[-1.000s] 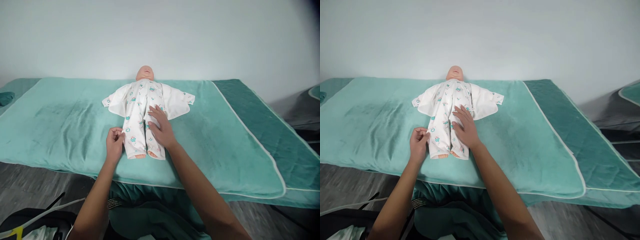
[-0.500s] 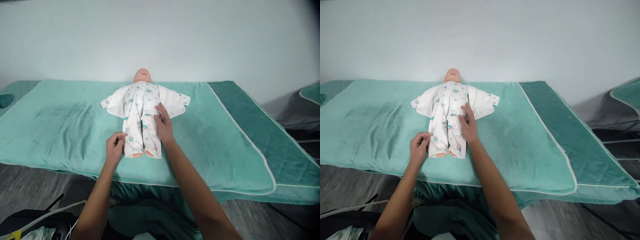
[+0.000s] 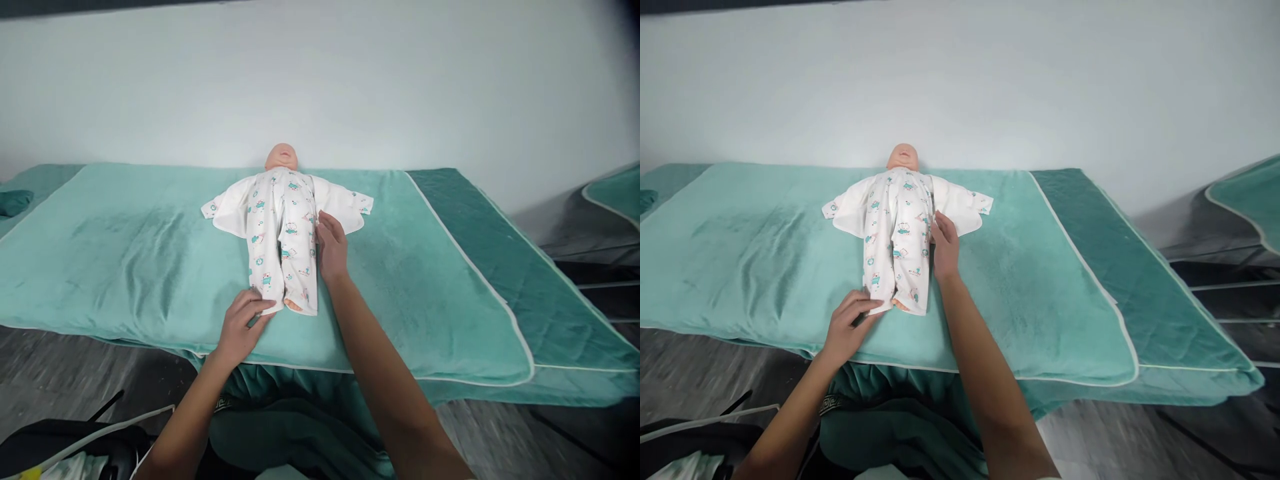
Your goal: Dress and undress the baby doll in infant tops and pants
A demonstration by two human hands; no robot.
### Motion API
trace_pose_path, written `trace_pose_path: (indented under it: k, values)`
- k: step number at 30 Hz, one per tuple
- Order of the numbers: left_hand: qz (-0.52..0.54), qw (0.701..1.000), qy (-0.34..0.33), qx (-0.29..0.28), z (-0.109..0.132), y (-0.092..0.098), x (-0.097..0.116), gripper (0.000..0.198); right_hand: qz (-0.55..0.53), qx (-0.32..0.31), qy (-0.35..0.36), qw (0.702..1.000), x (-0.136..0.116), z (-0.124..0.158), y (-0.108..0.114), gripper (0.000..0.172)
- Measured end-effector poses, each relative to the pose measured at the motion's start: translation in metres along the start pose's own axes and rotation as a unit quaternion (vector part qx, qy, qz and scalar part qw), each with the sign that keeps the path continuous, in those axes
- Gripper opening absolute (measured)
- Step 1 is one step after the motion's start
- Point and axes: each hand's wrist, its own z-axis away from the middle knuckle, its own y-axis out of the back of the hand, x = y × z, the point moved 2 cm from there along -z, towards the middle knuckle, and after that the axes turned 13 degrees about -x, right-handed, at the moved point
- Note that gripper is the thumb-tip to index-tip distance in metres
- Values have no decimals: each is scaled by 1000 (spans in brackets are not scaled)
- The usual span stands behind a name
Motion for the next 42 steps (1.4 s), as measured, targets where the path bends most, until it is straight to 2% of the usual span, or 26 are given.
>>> trace_pose_path:
  k: [4,7,11,13,15,17,19,23,25,29,33,36,39,42]
  values:
    - [5,1000,-6,27,5,4,5,26,-1,-12,3,1000,0,0,-1,47]
    - [31,996,53,66,15,8,1,23,17,-35,4,999,-1,2,-4,45]
    - [122,983,135,31,24,8,-7,9,44,-28,-8,999,-2,3,-7,40]
    - [171,967,185,40,21,9,-13,24,51,-21,-15,998,-3,3,-8,39]
    - [208,948,226,87,11,10,-19,35,71,-20,-18,997,-5,3,-8,39]
    - [217,940,233,125,-7,12,-27,32,107,-14,-19,994,-8,5,-9,37]
    - [187,949,209,143,-33,15,-36,25,146,-2,-21,989,-11,7,-11,36]
    - [71,968,161,182,-95,21,-60,21,169,14,-3,986,-15,6,-14,34]
    - [64,969,150,186,-128,23,-76,22,158,16,21,987,-15,-2,-15,35]
    - [123,965,147,178,-197,26,-107,21,174,4,82,981,-18,-43,-18,37]
    - [135,966,185,117,-256,26,-134,17,191,-48,100,975,-20,-106,-26,33]
    - [68,976,194,79,-281,27,-151,14,215,-118,80,966,-20,-145,-33,28]
    - [-5,984,171,54,-288,31,-163,13,260,-169,65,949,-19,-167,-34,24]
    - [52,983,176,-10,-285,36,-171,22,268,-187,14,945,-18,-177,-27,24]
